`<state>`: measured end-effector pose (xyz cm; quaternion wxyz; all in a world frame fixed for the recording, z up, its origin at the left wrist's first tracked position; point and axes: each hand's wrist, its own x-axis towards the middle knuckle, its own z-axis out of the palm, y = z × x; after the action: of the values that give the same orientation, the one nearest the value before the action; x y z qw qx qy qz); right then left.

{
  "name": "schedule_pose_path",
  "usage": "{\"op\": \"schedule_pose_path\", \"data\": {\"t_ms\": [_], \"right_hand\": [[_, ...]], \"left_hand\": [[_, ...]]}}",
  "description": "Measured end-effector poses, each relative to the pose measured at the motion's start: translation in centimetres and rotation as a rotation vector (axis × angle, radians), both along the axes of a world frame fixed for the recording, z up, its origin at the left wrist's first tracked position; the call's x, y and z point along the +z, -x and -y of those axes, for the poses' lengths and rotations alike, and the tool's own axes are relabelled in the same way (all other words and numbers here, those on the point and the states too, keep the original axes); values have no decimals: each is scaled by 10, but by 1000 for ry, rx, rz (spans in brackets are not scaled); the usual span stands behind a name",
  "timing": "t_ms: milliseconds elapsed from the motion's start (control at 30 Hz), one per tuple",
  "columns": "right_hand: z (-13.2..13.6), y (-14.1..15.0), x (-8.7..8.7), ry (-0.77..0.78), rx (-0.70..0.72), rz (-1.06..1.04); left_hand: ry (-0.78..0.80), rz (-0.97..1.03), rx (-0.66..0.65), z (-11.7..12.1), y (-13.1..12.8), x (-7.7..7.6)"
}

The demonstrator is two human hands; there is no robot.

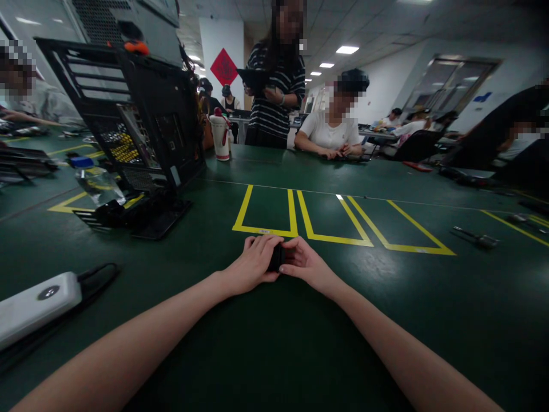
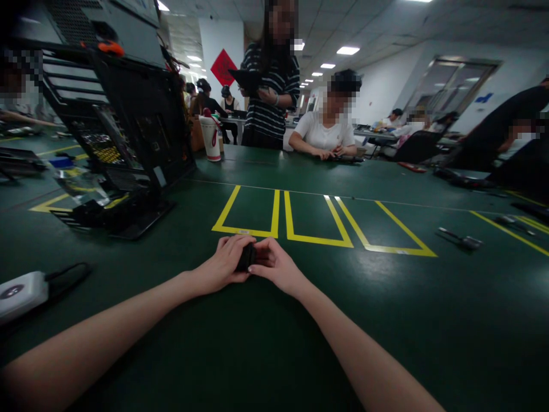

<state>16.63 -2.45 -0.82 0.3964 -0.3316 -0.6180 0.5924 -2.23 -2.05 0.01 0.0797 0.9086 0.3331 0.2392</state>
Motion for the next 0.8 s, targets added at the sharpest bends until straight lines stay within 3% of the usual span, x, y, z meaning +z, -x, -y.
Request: {"op": "schedule_pose_path", "data": {"t_ms": [400,800], "right_hand": [[1,4,0,-15,-134,59],[4,1,0,-32,-4,10]], "left_hand": [[-29,-14,0,-2,-1,-2],[-9,-26,-10,0,0,1]]}}
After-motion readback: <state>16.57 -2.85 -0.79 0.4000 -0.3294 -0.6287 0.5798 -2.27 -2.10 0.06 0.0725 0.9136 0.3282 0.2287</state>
